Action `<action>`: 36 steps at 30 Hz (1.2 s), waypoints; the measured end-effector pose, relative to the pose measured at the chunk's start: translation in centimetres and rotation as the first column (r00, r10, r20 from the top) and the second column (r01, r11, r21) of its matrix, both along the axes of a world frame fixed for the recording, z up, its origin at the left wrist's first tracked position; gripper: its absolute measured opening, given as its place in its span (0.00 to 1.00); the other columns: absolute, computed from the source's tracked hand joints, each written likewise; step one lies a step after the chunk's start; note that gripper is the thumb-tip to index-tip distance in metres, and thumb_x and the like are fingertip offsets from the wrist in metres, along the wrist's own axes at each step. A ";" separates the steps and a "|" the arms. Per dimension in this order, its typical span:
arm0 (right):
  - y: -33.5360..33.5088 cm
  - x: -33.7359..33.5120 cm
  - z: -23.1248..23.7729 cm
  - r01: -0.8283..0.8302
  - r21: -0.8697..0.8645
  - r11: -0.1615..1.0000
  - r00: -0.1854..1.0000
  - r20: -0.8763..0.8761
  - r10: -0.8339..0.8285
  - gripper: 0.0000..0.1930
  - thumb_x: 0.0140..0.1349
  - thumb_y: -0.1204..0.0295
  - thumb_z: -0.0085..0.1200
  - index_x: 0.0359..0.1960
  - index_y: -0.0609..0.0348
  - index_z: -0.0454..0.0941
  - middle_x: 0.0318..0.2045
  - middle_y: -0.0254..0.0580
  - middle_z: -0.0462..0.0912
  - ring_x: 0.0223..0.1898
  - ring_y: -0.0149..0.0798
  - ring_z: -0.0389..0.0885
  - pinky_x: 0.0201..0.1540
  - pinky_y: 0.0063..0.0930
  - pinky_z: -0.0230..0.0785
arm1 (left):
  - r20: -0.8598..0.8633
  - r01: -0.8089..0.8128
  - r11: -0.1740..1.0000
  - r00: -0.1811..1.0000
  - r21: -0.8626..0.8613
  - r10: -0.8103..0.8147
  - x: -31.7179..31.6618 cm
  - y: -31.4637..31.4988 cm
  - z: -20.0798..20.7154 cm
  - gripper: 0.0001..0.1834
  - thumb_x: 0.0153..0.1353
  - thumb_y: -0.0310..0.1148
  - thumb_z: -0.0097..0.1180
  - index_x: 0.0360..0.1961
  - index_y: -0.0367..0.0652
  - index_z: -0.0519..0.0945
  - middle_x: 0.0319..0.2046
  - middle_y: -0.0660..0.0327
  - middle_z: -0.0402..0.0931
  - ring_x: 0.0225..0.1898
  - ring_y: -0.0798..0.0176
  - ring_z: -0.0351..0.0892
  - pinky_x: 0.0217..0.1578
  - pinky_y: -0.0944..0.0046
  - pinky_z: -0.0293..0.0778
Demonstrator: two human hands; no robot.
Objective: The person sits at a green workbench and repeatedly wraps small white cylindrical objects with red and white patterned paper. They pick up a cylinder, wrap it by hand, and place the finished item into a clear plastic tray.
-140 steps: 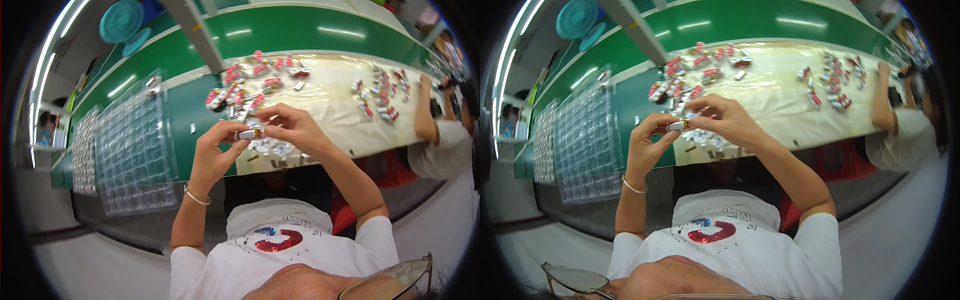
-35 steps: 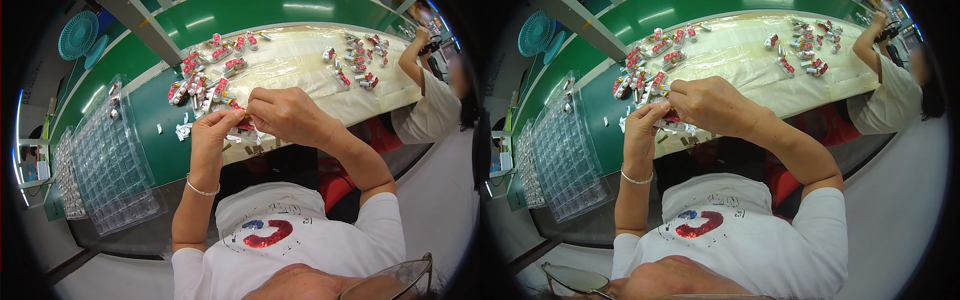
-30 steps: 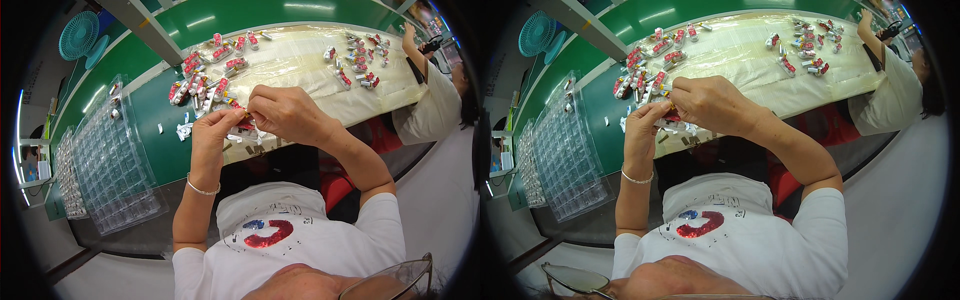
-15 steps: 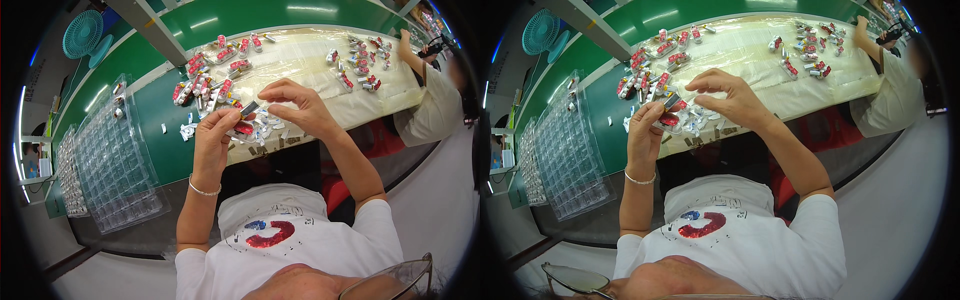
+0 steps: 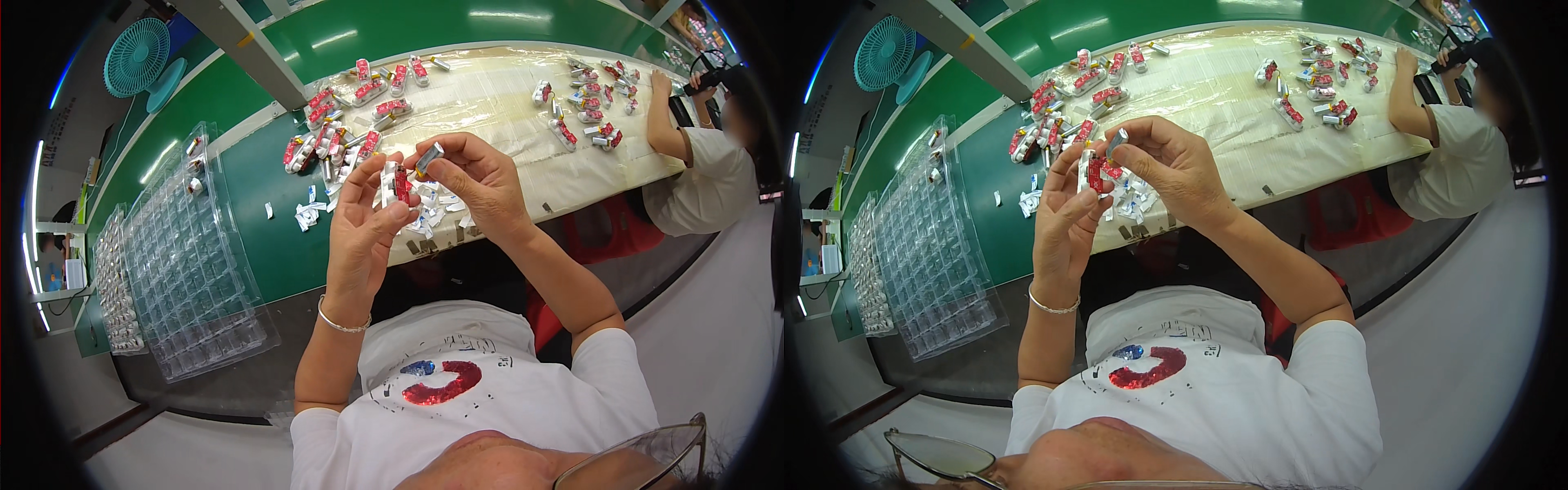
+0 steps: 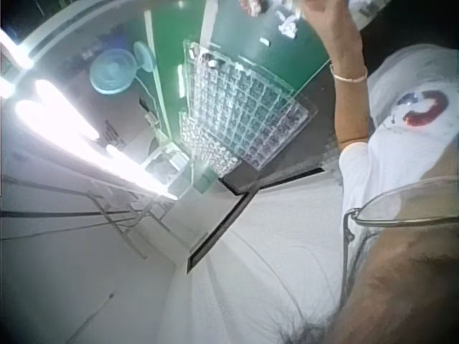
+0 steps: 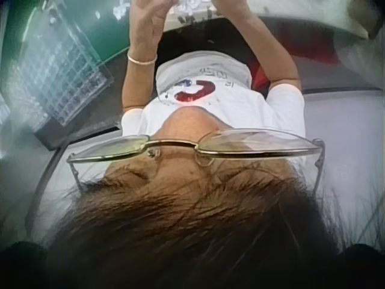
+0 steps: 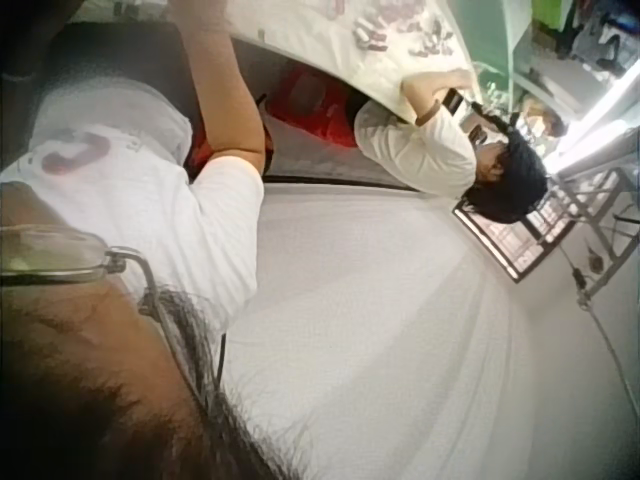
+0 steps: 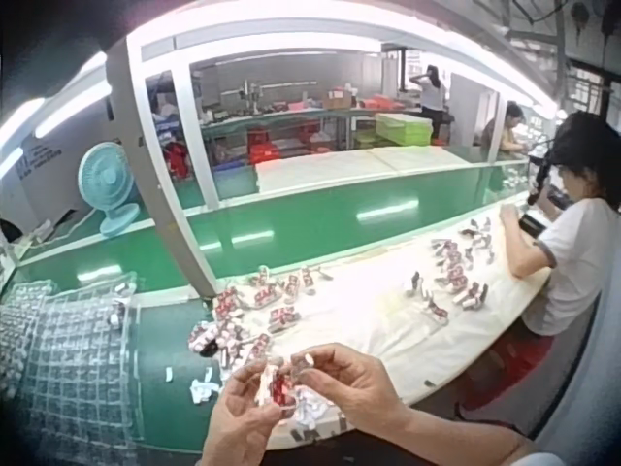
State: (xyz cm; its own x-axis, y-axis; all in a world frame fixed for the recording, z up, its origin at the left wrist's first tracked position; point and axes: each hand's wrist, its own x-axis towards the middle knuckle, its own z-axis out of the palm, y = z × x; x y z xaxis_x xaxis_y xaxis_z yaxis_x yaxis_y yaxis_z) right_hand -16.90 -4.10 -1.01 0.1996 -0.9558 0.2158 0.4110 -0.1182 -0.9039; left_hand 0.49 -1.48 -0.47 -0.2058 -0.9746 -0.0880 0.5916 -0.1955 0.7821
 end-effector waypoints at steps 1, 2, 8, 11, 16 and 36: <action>0.1 0.0 0.0 0.010 -0.007 1.000 1.000 -0.028 -0.010 0.15 0.66 0.74 0.57 0.51 0.68 0.75 0.43 0.43 0.83 0.47 0.30 0.80 0.51 0.23 0.74 | 0.026 -0.019 1.000 0.999 -0.015 0.020 -0.1 0.1 0.1 0.33 0.57 0.23 0.61 0.63 0.35 0.65 0.58 0.52 0.70 0.48 0.63 0.81 0.52 0.64 0.80; 0.2 -0.1 0.1 -0.004 0.009 1.000 0.999 -0.036 0.004 0.15 0.67 0.73 0.57 0.51 0.68 0.75 0.43 0.43 0.83 0.47 0.30 0.80 0.51 0.23 0.74 | 0.052 -0.038 0.999 0.998 -0.031 0.040 -0.1 0.2 0.1 0.33 0.56 0.22 0.61 0.64 0.34 0.64 0.60 0.51 0.69 0.49 0.63 0.81 0.53 0.64 0.79; 0.4 -0.6 1.4 -0.070 0.094 0.993 0.995 -0.063 0.076 0.14 0.67 0.72 0.56 0.51 0.67 0.76 0.41 0.40 0.82 0.45 0.28 0.80 0.50 0.21 0.74 | 0.171 -0.064 0.986 0.981 -0.155 0.090 0.2 0.5 -0.2 0.27 0.60 0.19 0.57 0.61 0.33 0.70 0.62 0.49 0.70 0.52 0.61 0.80 0.54 0.65 0.77; 0.4 -0.7 1.4 -0.029 0.074 0.997 0.991 -0.129 0.038 0.14 0.67 0.71 0.56 0.50 0.67 0.77 0.41 0.39 0.83 0.44 0.27 0.81 0.49 0.20 0.74 | 0.313 -0.115 0.972 0.933 -0.204 0.176 0.4 0.5 0.0 0.23 0.61 0.20 0.60 0.58 0.33 0.73 0.55 0.50 0.77 0.50 0.64 0.81 0.51 0.66 0.77; 0.9 -0.2 1.7 0.053 0.018 0.998 0.987 -0.156 -0.049 0.14 0.67 0.71 0.57 0.49 0.67 0.77 0.41 0.40 0.83 0.42 0.27 0.81 0.47 0.21 0.74 | 0.346 -0.210 0.883 0.863 -0.419 0.369 0.1 0.5 -1.4 0.19 0.63 0.22 0.60 0.55 0.33 0.75 0.53 0.50 0.78 0.50 0.66 0.81 0.48 0.69 0.77; 0.5 0.5 3.5 -0.079 -0.702 0.708 0.654 -0.573 -0.494 0.14 0.56 0.76 0.62 0.45 0.56 0.82 0.34 0.40 0.81 0.36 0.42 0.81 0.36 0.32 0.75 | 0.342 -0.244 0.862 0.843 -0.445 0.416 -0.3 1.0 -0.2 0.18 0.61 0.17 0.59 0.53 0.29 0.76 0.48 0.51 0.80 0.48 0.66 0.81 0.51 0.68 0.79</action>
